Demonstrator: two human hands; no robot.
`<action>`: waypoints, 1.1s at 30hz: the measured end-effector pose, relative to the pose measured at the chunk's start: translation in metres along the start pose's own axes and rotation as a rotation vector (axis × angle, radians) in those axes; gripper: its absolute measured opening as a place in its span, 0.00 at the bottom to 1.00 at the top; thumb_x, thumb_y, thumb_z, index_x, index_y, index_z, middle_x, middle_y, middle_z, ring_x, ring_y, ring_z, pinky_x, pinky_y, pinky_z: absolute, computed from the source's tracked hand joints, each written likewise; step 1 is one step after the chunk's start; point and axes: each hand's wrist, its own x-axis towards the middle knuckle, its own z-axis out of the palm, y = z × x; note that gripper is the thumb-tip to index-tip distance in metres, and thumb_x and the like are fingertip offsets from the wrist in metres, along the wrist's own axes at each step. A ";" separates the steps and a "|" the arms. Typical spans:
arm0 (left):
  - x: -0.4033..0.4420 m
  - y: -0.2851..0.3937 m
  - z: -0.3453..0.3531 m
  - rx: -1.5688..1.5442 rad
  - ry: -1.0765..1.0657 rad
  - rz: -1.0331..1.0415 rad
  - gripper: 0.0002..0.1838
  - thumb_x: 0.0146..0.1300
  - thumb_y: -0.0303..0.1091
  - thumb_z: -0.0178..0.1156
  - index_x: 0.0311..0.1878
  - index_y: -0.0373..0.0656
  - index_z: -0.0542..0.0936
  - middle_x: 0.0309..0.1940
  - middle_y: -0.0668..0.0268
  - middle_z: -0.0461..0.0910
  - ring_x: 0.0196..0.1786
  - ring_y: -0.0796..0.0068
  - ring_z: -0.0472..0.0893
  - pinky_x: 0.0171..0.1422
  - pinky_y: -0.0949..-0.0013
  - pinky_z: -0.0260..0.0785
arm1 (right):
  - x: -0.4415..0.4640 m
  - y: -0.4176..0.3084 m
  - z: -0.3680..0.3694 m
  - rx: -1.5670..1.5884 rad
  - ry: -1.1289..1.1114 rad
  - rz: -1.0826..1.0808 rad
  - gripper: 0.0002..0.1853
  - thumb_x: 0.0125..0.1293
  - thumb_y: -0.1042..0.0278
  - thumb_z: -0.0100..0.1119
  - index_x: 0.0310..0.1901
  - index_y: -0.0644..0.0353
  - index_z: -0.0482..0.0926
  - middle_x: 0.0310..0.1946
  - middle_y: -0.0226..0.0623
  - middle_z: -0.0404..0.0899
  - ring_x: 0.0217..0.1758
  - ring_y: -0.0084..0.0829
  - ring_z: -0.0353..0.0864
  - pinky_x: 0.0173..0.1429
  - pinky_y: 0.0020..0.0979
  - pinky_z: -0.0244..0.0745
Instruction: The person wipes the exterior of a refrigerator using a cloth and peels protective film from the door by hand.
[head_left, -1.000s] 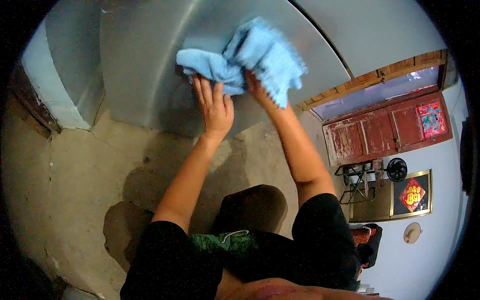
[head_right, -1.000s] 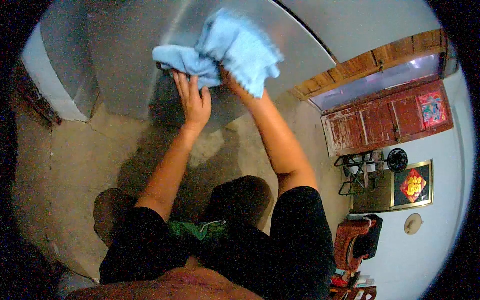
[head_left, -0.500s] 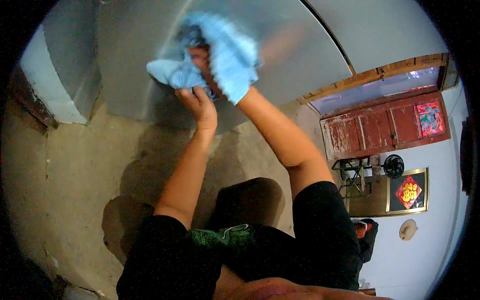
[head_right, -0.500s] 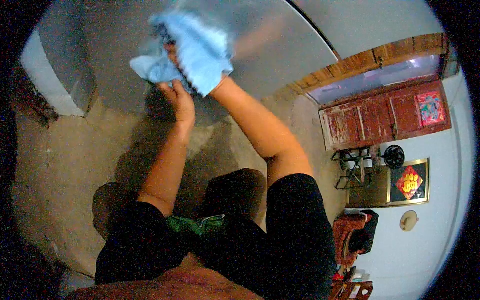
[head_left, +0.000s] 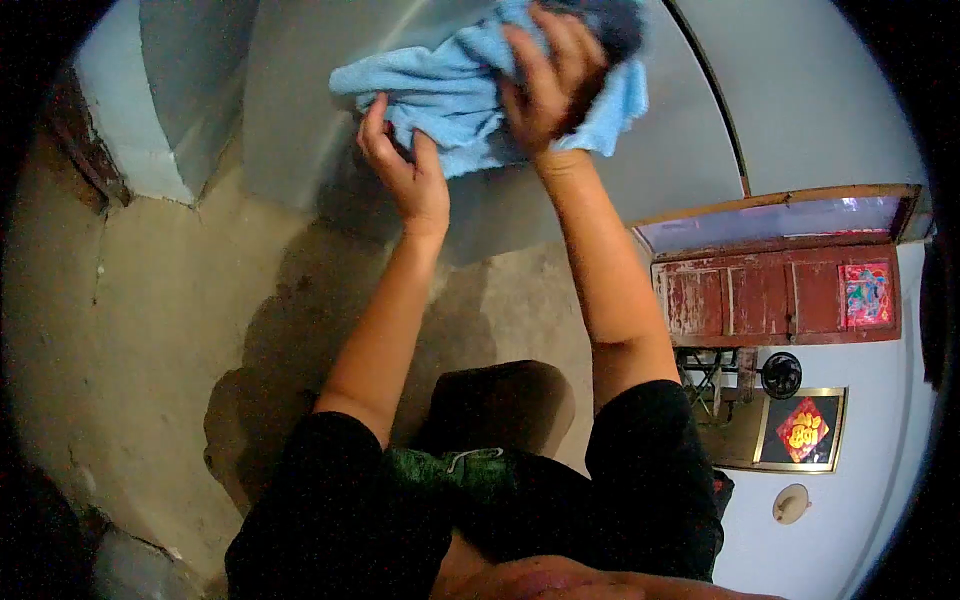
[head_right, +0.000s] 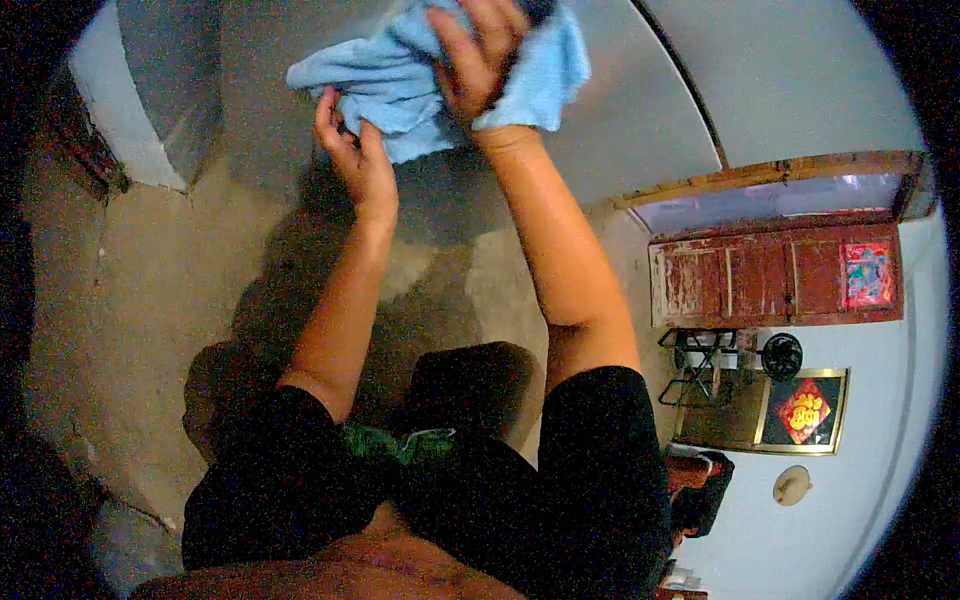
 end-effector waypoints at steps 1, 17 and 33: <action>0.002 -0.012 -0.004 0.062 0.044 0.031 0.32 0.63 0.27 0.58 0.71 0.38 0.64 0.64 0.51 0.64 0.67 0.53 0.65 0.73 0.56 0.56 | 0.001 -0.021 -0.003 0.224 -0.122 0.087 0.22 0.58 0.74 0.61 0.56 0.59 0.79 0.63 0.51 0.74 0.68 0.54 0.69 0.72 0.50 0.61; 0.038 0.036 -0.021 0.751 -0.032 0.460 0.24 0.59 0.41 0.70 0.60 0.51 0.81 0.62 0.59 0.72 0.65 0.53 0.67 0.71 0.46 0.56 | 0.066 0.002 -0.015 0.073 0.054 0.055 0.21 0.57 0.77 0.60 0.55 0.61 0.79 0.62 0.51 0.75 0.66 0.55 0.71 0.71 0.51 0.63; 0.012 -0.055 -0.032 0.322 0.035 0.117 0.36 0.71 0.41 0.55 0.77 0.36 0.56 0.78 0.40 0.51 0.79 0.32 0.47 0.81 0.38 0.36 | 0.046 -0.097 0.029 0.550 -0.606 0.348 0.20 0.65 0.59 0.65 0.56 0.58 0.81 0.55 0.39 0.82 0.61 0.45 0.78 0.65 0.44 0.71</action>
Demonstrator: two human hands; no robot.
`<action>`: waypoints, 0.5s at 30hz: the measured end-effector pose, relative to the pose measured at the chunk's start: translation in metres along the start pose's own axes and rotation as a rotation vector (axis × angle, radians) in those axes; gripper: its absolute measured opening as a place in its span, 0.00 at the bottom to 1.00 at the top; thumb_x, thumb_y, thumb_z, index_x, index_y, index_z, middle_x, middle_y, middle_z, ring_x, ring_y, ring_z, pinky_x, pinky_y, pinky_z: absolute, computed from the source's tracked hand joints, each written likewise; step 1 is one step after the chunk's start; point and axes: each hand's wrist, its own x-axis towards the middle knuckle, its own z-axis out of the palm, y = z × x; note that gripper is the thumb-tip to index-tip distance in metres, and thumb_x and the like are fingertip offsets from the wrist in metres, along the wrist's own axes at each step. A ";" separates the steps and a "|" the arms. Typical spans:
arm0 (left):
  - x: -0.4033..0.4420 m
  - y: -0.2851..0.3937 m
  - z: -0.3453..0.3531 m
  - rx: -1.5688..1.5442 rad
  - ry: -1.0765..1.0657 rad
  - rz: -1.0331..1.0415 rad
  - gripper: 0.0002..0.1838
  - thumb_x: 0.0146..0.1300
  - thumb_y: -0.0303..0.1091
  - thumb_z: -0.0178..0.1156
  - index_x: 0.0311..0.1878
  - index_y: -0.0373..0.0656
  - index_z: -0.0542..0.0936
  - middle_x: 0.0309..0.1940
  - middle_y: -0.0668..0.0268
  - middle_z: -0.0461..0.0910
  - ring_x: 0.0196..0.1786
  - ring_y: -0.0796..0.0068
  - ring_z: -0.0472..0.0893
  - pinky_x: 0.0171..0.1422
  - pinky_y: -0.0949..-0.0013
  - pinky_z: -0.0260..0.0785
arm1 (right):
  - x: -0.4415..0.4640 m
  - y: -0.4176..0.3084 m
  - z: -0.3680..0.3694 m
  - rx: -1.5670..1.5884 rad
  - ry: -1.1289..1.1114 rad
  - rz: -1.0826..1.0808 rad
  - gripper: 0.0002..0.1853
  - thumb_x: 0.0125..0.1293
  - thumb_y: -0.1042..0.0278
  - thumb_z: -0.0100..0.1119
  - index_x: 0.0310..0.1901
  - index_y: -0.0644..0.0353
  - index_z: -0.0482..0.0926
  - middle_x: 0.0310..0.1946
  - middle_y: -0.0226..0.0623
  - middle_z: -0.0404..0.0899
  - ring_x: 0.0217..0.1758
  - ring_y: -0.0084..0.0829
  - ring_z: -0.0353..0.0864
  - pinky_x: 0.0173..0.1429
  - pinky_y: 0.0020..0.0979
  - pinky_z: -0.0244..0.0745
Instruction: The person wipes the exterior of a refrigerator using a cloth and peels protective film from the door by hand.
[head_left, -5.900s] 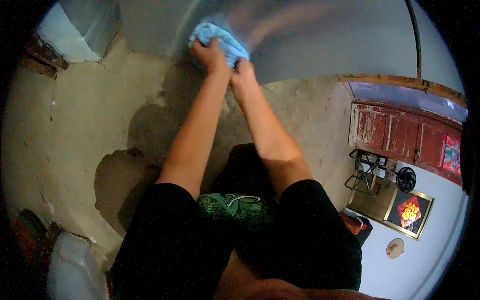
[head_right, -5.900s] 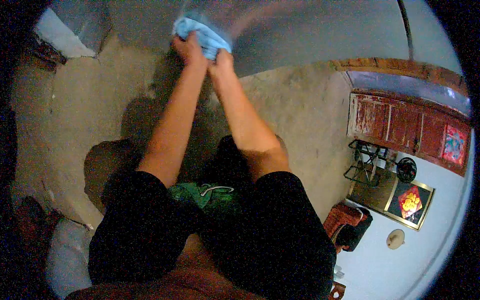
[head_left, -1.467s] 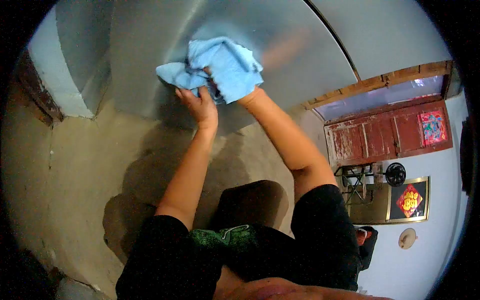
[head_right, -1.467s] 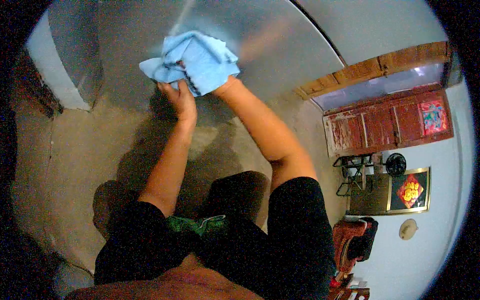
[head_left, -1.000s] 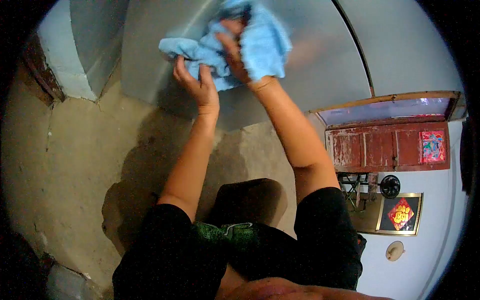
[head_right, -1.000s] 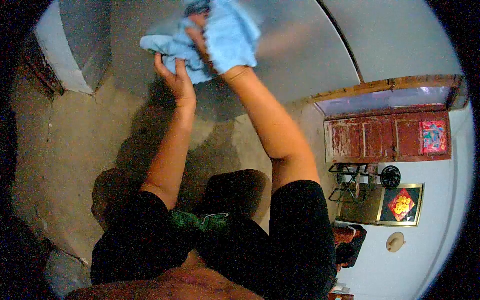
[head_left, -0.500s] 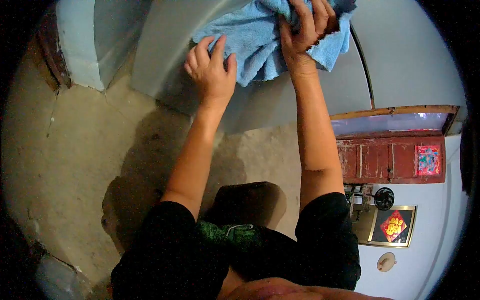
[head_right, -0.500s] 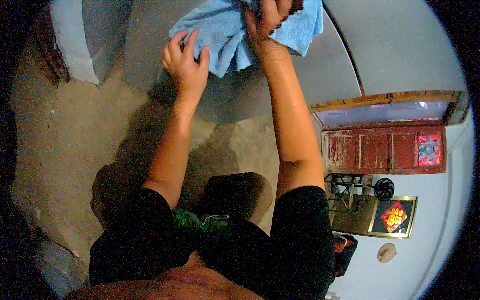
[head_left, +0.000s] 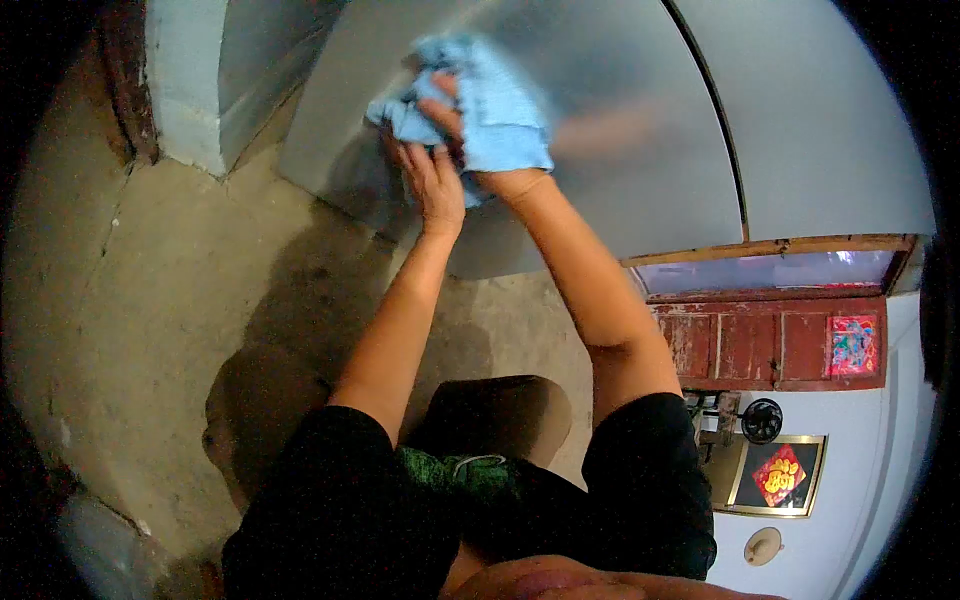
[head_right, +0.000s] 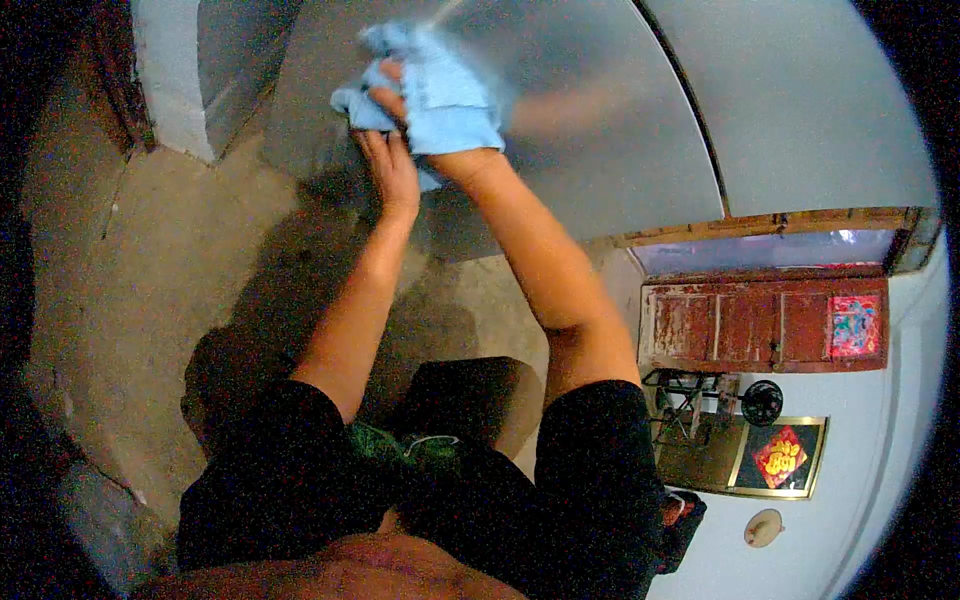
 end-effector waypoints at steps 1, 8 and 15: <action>0.008 0.013 0.003 0.034 -0.037 0.068 0.38 0.72 0.43 0.55 0.78 0.36 0.54 0.79 0.40 0.48 0.81 0.31 0.43 0.82 0.38 0.34 | 0.001 0.015 -0.013 -0.098 0.124 -0.137 0.24 0.62 0.59 0.67 0.59 0.56 0.79 0.58 0.39 0.80 0.62 0.46 0.76 0.65 0.44 0.71; 0.052 0.050 0.017 0.260 -0.055 0.304 0.39 0.67 0.38 0.58 0.76 0.29 0.56 0.81 0.42 0.45 0.82 0.32 0.41 0.82 0.34 0.32 | 0.019 0.019 -0.061 -0.540 0.486 -0.199 0.41 0.46 0.70 0.73 0.68 0.54 0.73 0.69 0.39 0.71 0.71 0.49 0.69 0.70 0.47 0.63; 0.005 -0.025 0.007 0.368 0.005 0.191 0.31 0.62 0.30 0.60 0.69 0.32 0.66 0.73 0.40 0.59 0.78 0.34 0.52 0.81 0.33 0.34 | 0.007 0.029 0.041 -0.124 0.182 -0.195 0.18 0.70 0.55 0.59 0.53 0.56 0.85 0.53 0.40 0.85 0.55 0.43 0.81 0.64 0.39 0.71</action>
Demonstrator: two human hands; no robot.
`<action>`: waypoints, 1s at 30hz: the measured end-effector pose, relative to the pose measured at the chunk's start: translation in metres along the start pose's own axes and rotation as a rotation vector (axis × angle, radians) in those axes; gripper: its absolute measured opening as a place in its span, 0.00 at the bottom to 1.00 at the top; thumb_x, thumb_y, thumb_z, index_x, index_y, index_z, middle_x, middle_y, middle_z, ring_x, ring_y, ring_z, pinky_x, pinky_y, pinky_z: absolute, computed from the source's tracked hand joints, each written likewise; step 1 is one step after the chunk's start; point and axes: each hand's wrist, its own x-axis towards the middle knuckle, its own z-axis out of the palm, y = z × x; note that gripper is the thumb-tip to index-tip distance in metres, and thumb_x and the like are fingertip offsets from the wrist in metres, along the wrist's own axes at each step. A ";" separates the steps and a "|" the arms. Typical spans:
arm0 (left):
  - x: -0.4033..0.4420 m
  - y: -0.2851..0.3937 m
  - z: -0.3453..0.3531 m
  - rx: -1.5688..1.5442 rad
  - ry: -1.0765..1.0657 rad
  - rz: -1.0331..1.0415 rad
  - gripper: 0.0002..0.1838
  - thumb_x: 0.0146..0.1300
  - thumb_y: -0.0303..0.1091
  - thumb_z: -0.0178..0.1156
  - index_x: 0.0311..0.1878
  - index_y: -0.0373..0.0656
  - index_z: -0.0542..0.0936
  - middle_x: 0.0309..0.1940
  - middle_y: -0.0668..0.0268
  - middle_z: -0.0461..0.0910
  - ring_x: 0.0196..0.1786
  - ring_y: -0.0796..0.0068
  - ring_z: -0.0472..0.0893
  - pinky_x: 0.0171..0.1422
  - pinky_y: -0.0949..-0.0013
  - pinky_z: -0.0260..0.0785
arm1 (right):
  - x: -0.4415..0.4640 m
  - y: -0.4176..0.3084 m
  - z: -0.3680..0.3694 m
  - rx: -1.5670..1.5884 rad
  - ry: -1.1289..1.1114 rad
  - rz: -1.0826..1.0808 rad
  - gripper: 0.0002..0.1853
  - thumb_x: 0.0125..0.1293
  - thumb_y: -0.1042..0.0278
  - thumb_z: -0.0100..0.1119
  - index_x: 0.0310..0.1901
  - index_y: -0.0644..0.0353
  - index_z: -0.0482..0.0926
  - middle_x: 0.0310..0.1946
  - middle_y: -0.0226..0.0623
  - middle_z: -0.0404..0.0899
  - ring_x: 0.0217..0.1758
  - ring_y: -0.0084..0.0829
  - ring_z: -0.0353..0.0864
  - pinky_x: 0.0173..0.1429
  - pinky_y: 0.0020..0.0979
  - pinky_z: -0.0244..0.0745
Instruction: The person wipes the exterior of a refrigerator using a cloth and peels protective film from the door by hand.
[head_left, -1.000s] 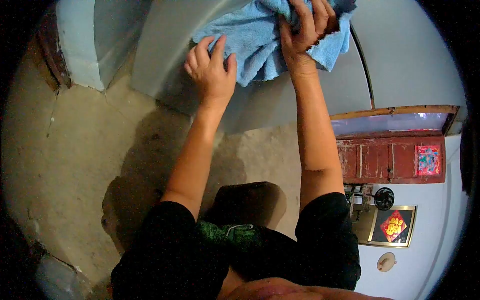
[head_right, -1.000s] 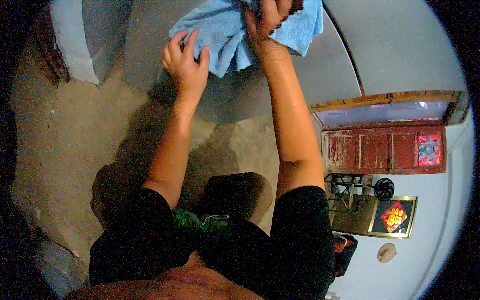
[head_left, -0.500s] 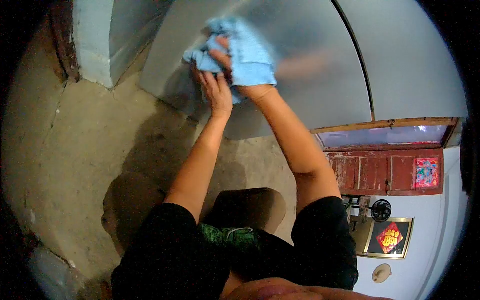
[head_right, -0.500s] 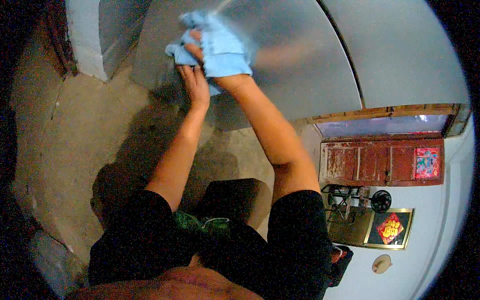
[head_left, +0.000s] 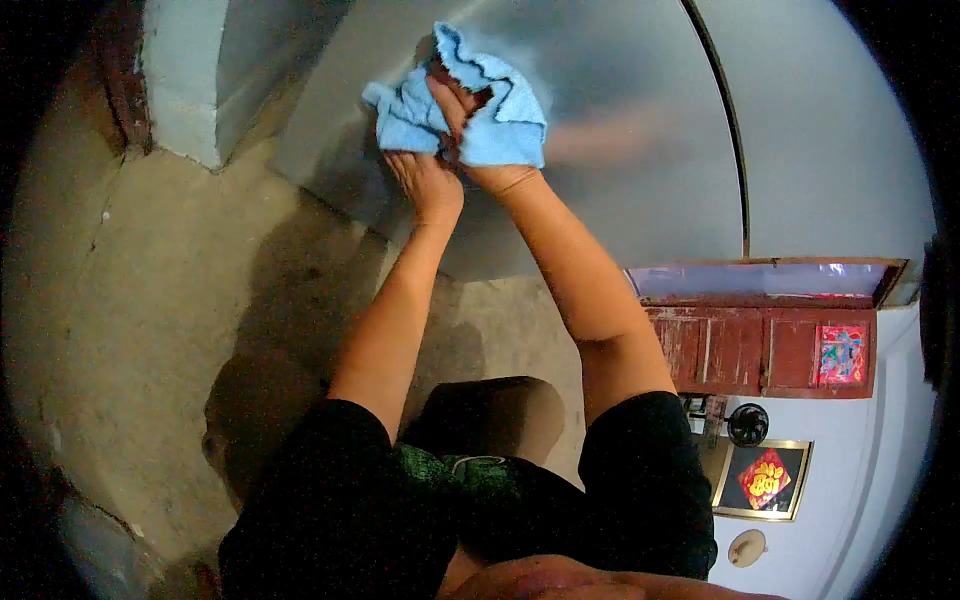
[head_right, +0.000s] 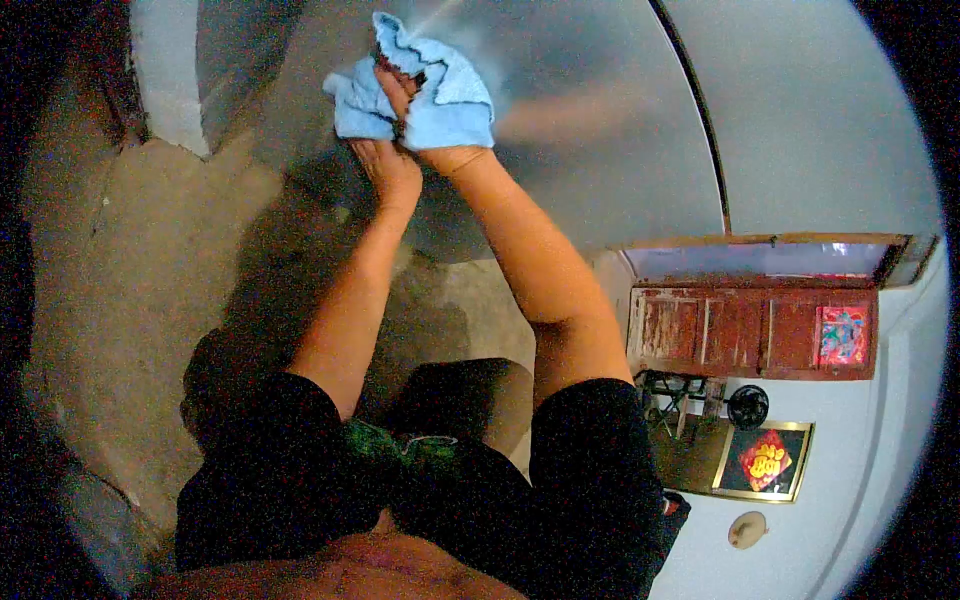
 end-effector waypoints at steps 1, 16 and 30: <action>-0.012 -0.011 0.007 -0.031 -0.022 -0.128 0.30 0.62 0.29 0.60 0.67 0.32 0.67 0.73 0.40 0.59 0.78 0.34 0.52 0.81 0.34 0.35 | 0.001 -0.004 0.002 0.064 -0.056 0.100 0.18 0.70 0.53 0.58 0.51 0.55 0.86 0.51 0.40 0.86 0.55 0.42 0.82 0.63 0.39 0.71; 0.082 0.013 -0.004 -0.309 0.137 -0.049 0.31 0.64 0.22 0.46 0.72 0.25 0.63 0.75 0.35 0.58 0.78 0.36 0.56 0.84 0.45 0.42 | 0.092 -0.004 0.003 -0.186 0.281 -0.178 0.20 0.65 0.67 0.57 0.59 0.57 0.79 0.58 0.44 0.80 0.62 0.49 0.77 0.66 0.46 0.68; 0.111 0.026 -0.029 -0.763 0.116 -0.202 0.31 0.74 0.37 0.52 0.76 0.33 0.60 0.78 0.47 0.57 0.81 0.48 0.55 0.84 0.55 0.41 | 0.108 -0.003 0.010 0.092 0.314 -0.362 0.34 0.47 0.83 0.66 0.61 0.55 0.76 0.60 0.47 0.80 0.60 0.51 0.79 0.66 0.47 0.68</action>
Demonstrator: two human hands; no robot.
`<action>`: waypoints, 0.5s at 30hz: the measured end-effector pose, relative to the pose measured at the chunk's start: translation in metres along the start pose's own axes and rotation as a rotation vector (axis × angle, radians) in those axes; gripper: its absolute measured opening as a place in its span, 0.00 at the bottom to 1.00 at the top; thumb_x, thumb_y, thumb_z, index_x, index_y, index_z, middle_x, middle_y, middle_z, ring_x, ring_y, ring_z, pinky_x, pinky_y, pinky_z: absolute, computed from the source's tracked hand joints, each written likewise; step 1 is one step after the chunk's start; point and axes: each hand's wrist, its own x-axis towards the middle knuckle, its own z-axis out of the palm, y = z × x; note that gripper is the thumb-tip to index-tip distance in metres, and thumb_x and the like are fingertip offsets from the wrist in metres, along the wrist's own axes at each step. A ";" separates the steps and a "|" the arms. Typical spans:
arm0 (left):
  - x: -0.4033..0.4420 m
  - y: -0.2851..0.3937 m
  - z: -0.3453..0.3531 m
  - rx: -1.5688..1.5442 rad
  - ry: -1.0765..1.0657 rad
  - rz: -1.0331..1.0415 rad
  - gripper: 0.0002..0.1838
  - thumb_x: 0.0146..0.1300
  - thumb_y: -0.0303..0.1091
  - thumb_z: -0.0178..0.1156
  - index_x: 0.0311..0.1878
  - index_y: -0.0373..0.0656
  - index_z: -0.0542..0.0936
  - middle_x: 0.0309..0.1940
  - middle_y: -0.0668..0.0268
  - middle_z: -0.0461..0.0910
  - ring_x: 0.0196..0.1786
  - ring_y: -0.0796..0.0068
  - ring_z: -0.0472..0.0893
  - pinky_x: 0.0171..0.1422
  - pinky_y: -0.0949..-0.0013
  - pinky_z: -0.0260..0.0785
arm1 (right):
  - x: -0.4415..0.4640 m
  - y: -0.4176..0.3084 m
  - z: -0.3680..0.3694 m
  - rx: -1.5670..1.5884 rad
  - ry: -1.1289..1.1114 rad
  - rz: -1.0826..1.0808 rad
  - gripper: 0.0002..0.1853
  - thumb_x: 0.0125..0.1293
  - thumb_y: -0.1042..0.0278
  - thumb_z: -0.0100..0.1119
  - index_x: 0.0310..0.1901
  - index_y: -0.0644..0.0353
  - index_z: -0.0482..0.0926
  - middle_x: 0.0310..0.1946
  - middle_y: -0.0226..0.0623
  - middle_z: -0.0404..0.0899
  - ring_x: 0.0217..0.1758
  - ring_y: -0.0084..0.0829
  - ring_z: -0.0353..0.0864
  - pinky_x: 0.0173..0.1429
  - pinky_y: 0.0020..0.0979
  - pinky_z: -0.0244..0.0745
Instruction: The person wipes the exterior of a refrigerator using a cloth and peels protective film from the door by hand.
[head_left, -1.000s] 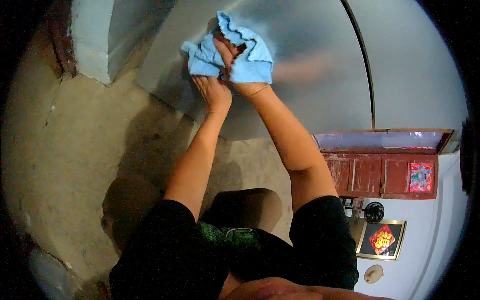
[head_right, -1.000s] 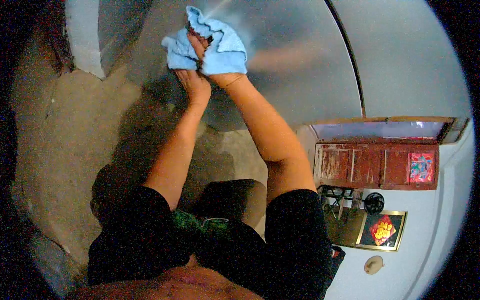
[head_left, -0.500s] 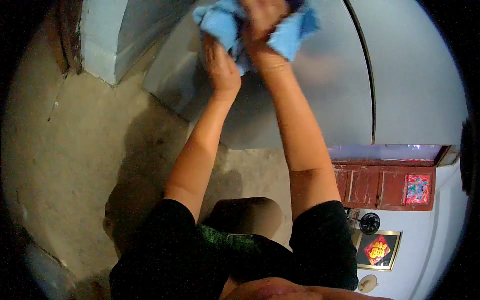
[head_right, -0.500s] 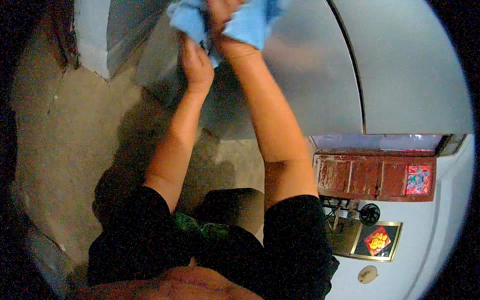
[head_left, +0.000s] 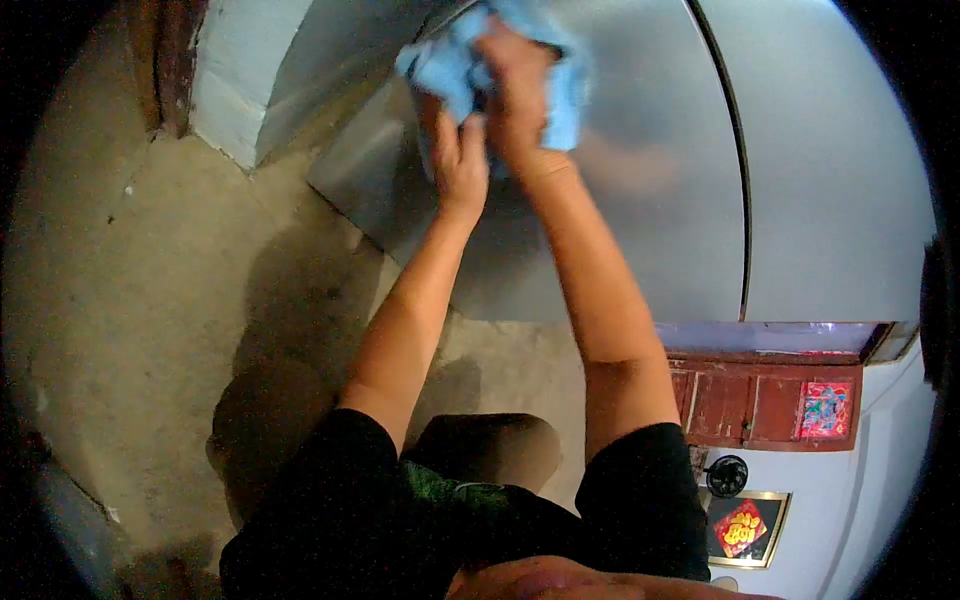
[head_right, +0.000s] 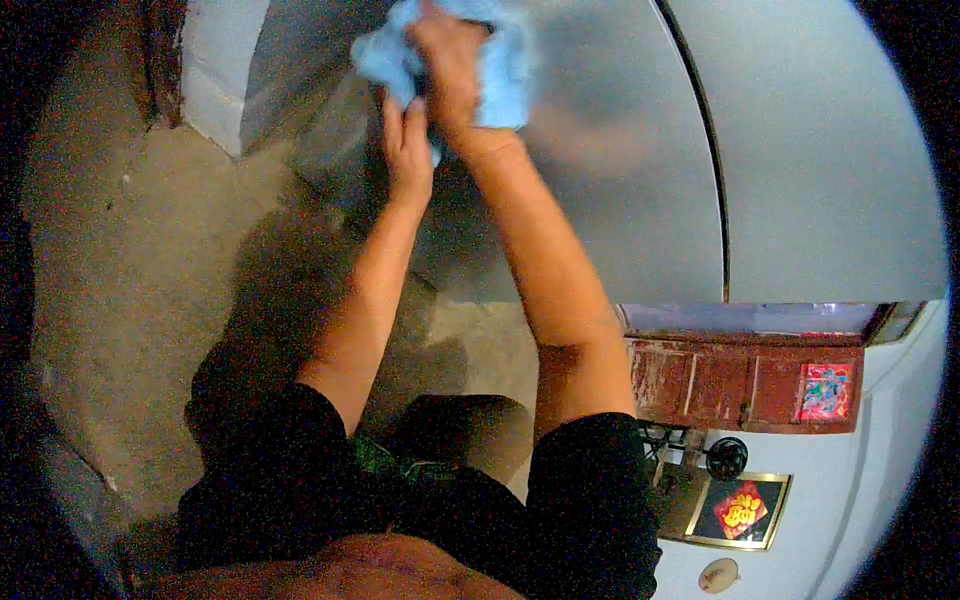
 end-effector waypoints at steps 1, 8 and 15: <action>0.015 0.018 0.004 0.014 -0.074 0.013 0.34 0.72 0.34 0.55 0.77 0.34 0.58 0.80 0.46 0.53 0.82 0.45 0.51 0.84 0.52 0.39 | 0.014 0.005 -0.017 -0.093 0.031 -0.001 0.31 0.51 0.81 0.65 0.60 0.55 0.77 0.59 0.47 0.81 0.60 0.50 0.80 0.66 0.47 0.68; 0.027 -0.012 -0.003 0.498 0.002 0.238 0.34 0.69 0.30 0.54 0.76 0.31 0.58 0.77 0.38 0.54 0.80 0.37 0.51 0.84 0.43 0.38 | 0.032 -0.009 0.016 -0.260 -0.050 0.047 0.18 0.65 0.64 0.59 0.55 0.61 0.82 0.57 0.47 0.82 0.59 0.49 0.80 0.67 0.45 0.64; -0.033 -0.114 -0.058 -0.682 0.412 -0.554 0.29 0.80 0.51 0.38 0.73 0.39 0.63 0.67 0.54 0.70 0.70 0.58 0.69 0.75 0.57 0.59 | -0.018 -0.076 0.087 0.681 -0.385 0.641 0.22 0.72 0.59 0.53 0.64 0.56 0.76 0.56 0.41 0.84 0.57 0.43 0.82 0.67 0.43 0.73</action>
